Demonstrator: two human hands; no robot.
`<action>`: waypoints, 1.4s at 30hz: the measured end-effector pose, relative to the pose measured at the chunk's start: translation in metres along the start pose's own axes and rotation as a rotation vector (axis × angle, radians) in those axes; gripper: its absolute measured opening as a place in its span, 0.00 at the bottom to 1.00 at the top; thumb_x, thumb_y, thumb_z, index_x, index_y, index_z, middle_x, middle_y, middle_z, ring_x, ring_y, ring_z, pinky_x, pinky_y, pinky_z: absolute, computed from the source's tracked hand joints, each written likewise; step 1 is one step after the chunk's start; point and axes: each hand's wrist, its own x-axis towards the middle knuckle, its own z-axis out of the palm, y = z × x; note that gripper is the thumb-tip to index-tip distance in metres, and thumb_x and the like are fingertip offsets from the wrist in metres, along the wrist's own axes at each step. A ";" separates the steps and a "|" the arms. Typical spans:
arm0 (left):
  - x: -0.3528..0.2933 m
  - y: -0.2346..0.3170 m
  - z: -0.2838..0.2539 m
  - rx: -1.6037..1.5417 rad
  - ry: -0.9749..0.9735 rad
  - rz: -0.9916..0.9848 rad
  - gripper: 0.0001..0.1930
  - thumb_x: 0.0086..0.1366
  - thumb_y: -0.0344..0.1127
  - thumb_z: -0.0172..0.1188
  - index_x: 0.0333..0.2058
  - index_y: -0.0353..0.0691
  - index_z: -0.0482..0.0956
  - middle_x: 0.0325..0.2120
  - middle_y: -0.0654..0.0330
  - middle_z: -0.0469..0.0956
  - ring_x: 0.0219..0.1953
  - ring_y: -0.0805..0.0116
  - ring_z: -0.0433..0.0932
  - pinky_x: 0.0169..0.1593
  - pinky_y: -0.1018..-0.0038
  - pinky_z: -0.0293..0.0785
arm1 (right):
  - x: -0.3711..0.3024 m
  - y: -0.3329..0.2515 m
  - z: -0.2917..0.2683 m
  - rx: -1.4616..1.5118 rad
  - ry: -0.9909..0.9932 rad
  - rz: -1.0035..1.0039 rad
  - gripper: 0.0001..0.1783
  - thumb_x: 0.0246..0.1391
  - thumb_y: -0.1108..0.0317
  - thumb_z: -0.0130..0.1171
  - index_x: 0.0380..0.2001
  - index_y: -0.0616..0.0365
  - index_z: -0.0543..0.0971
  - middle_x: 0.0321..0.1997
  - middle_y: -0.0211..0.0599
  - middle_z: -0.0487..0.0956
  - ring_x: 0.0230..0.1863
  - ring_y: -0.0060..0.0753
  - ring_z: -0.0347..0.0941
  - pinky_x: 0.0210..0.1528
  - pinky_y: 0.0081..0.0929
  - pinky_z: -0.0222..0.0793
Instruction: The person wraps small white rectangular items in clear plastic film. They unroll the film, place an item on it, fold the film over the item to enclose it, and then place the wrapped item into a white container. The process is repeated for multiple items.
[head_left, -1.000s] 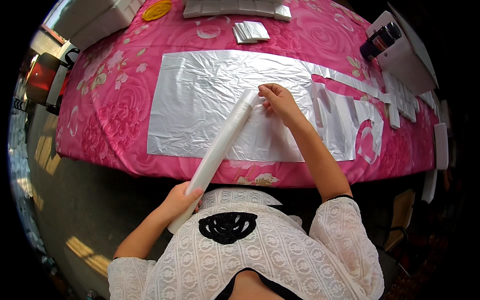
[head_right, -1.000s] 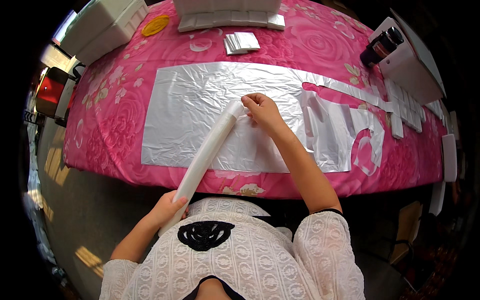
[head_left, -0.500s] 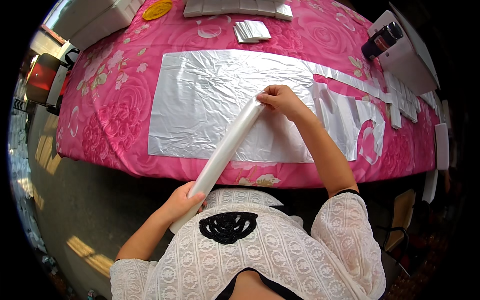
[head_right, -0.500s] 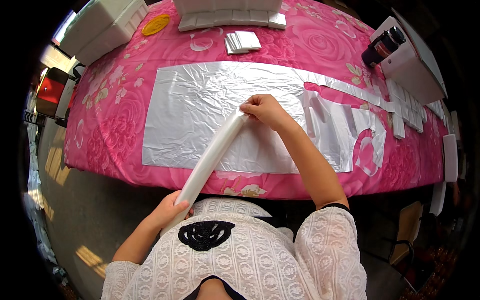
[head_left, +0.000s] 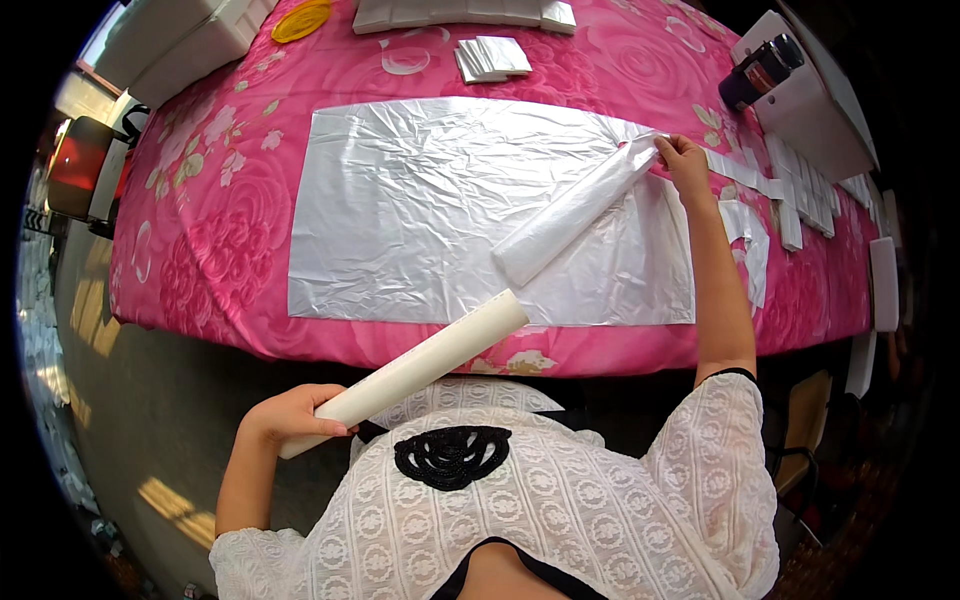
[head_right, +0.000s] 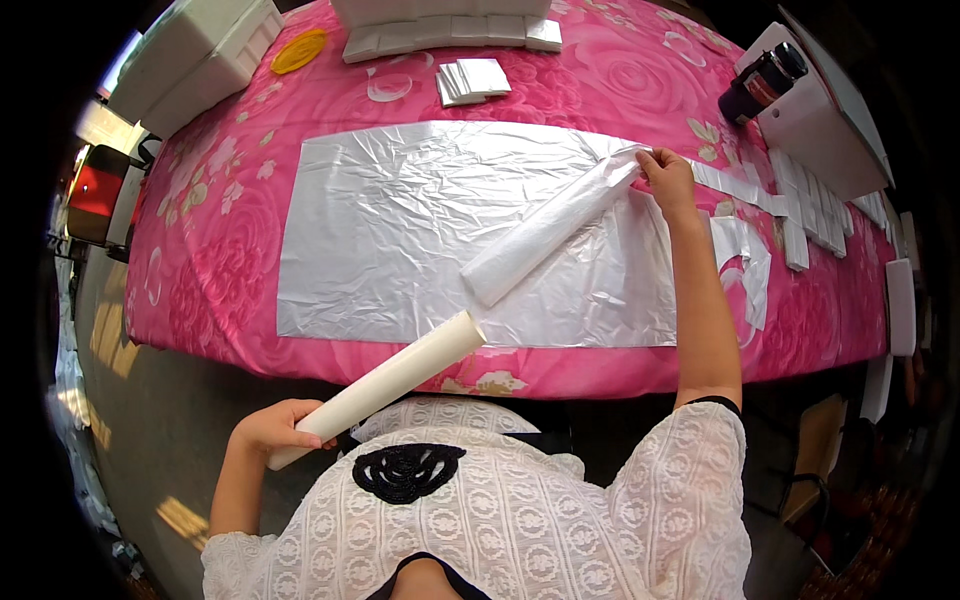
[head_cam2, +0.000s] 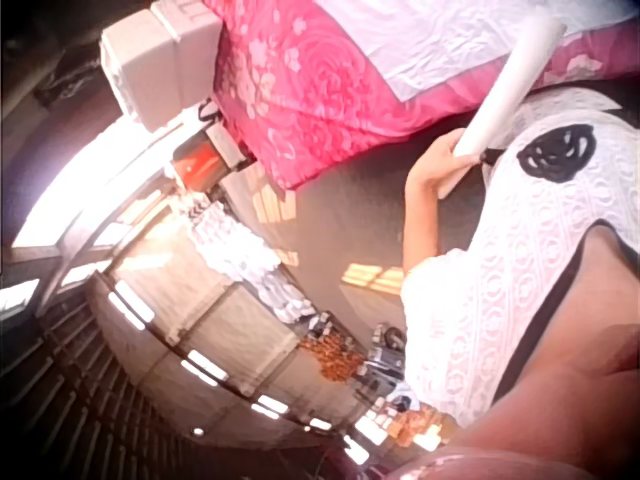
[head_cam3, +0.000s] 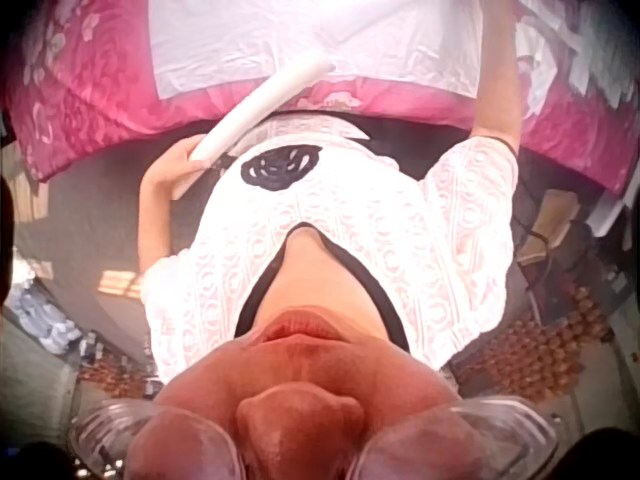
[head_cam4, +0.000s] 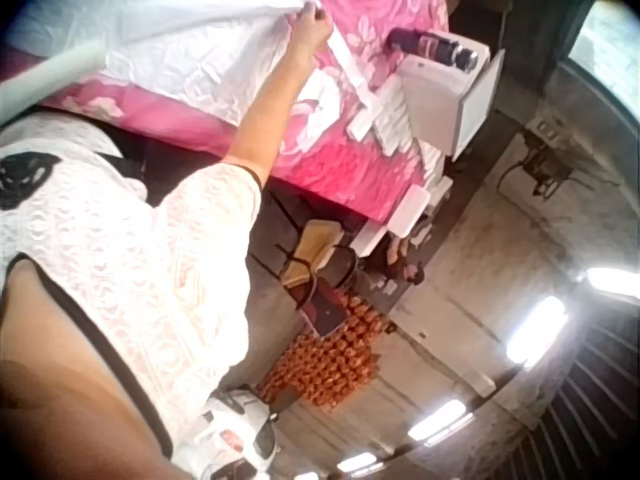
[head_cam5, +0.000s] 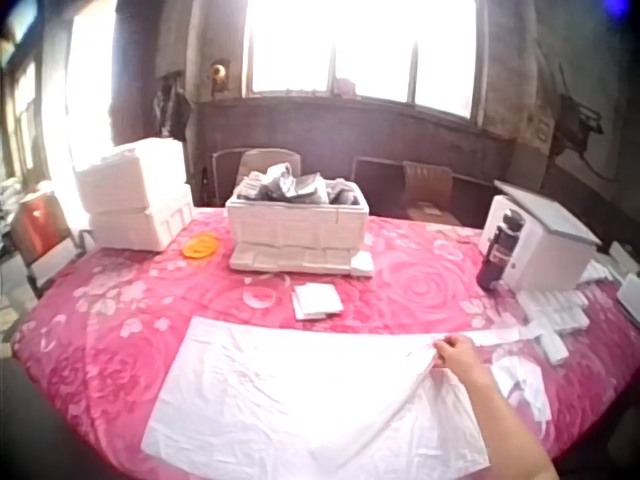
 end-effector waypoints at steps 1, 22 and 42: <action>0.009 0.011 0.000 0.182 0.054 0.078 0.26 0.50 0.40 0.66 0.46 0.34 0.71 0.36 0.60 0.76 0.39 0.71 0.74 0.46 0.73 0.69 | -0.003 -0.007 0.015 0.032 -0.042 -0.020 0.09 0.51 0.66 0.58 0.28 0.62 0.77 0.22 0.25 0.74 0.22 0.13 0.66 0.25 0.13 0.63; 0.152 0.067 0.050 1.565 0.199 0.927 0.41 0.53 0.59 0.50 0.54 0.27 0.60 0.59 0.44 0.55 0.63 0.52 0.50 0.65 0.60 0.41 | -0.018 -0.071 0.134 -0.055 -0.321 0.048 0.14 0.49 0.65 0.58 0.36 0.64 0.76 0.30 0.34 0.76 0.27 0.22 0.71 0.32 0.21 0.68; 0.149 0.062 0.069 1.365 0.200 0.878 0.41 0.55 0.56 0.52 0.58 0.30 0.54 0.62 0.46 0.49 0.65 0.54 0.46 0.64 0.60 0.43 | -0.124 -0.038 0.030 -0.779 0.074 -0.213 0.21 0.53 0.60 0.53 0.49 0.57 0.72 0.34 0.42 0.75 0.34 0.42 0.71 0.39 0.35 0.65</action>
